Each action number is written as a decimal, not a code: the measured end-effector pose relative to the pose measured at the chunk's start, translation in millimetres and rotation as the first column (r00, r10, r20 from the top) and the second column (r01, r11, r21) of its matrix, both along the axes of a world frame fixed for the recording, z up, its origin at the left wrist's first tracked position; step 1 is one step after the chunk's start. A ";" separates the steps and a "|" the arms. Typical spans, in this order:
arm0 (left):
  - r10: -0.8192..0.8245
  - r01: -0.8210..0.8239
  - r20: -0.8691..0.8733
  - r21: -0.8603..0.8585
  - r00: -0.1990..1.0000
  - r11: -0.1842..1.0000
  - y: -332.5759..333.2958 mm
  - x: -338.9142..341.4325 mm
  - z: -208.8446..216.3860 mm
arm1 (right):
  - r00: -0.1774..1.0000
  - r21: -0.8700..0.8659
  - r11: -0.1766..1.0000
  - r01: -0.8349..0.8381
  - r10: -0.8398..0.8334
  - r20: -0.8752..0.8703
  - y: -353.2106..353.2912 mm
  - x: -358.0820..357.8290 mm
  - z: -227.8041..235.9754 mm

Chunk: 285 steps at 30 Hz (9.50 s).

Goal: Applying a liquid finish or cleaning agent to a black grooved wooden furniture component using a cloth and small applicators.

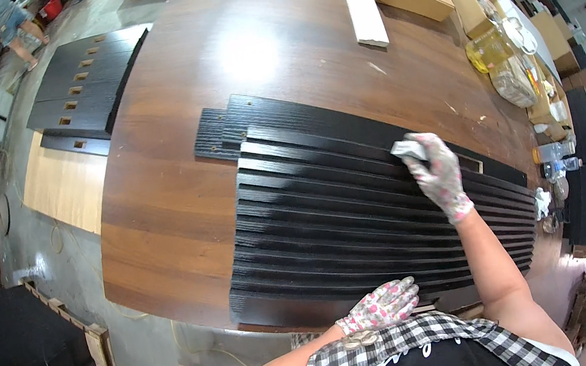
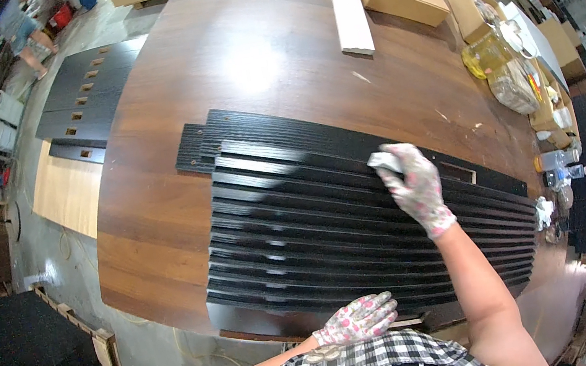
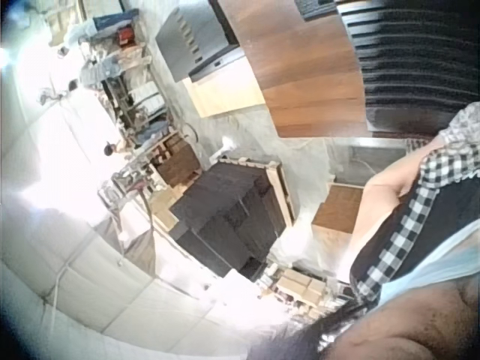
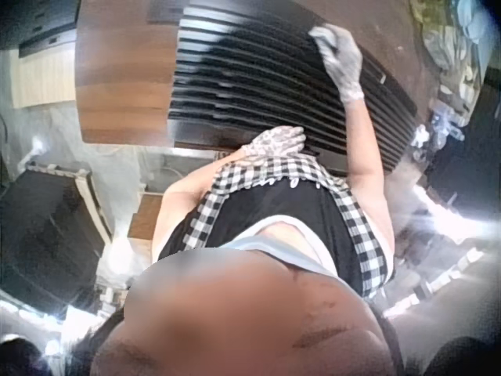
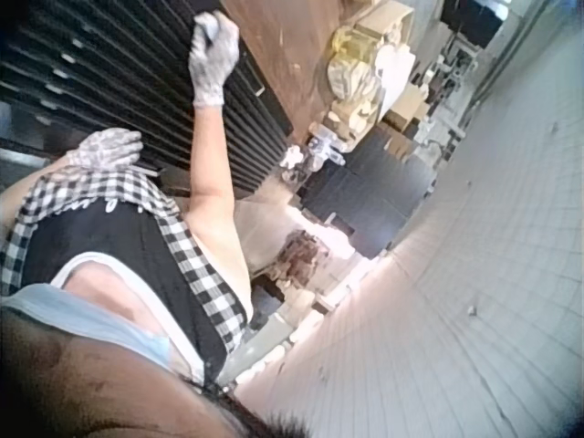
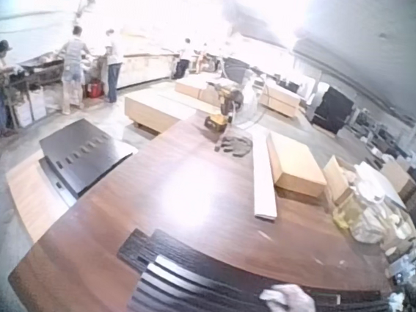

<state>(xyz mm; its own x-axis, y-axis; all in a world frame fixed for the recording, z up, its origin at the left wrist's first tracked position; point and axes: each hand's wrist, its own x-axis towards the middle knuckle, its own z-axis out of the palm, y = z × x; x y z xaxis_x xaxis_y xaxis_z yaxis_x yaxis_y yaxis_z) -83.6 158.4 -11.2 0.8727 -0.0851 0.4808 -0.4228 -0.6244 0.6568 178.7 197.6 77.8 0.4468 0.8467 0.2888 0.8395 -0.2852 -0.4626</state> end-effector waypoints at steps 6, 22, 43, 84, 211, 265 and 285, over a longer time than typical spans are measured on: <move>-0.006 0.006 -0.031 0.006 1.000 1.000 7.4 -1.0 8.0 | 0.998 0.099 0.994 0.052 -0.047 -0.048 16.7 -15.0 -3.8; -0.031 0.033 -0.040 0.072 0.999 0.997 17.9 -2.0 18.9 | 0.915 0.148 0.904 0.401 -0.404 -0.013 -51.0 8.9 -13.0; -0.117 0.096 -0.123 -0.161 0.985 0.982 12.6 -12.6 -9.8 | 0.997 0.250 0.966 -0.072 0.070 0.015 149.9 -80.6 -21.4; 0.287 -0.151 -0.138 0.598 0.948 0.787 15.6 6.7 42.3 | 0.880 0.246 0.849 0.467 -0.474 -0.033 -182.1 97.0 -25.1; 0.114 -0.117 0.049 0.060 0.992 0.991 4.4 -5.7 3.6 | 0.956 0.242 0.930 -0.278 0.291 -0.020 174.7 -99.4 -37.6; 0.933 -0.900 -0.160 0.255 0.323 0.355 149.0 -86.8 27.1 | 0.562 0.206 0.523 0.827 -0.769 -0.304 -513.4 242.5 -37.9; 0.904 -0.875 -0.311 0.295 0.292 0.384 185.7 -129.9 -8.1 | 0.579 0.124 0.570 0.812 -0.813 -0.058 -483.2 208.7 -36.9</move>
<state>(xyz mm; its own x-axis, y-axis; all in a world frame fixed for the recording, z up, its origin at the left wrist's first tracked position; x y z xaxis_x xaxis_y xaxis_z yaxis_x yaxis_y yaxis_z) -213.5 344.1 -19.3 0.5150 0.8460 0.1380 0.6763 -0.4999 0.5409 387.4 -285.6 41.0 0.9271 0.0852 0.3651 0.2860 -0.7903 -0.5419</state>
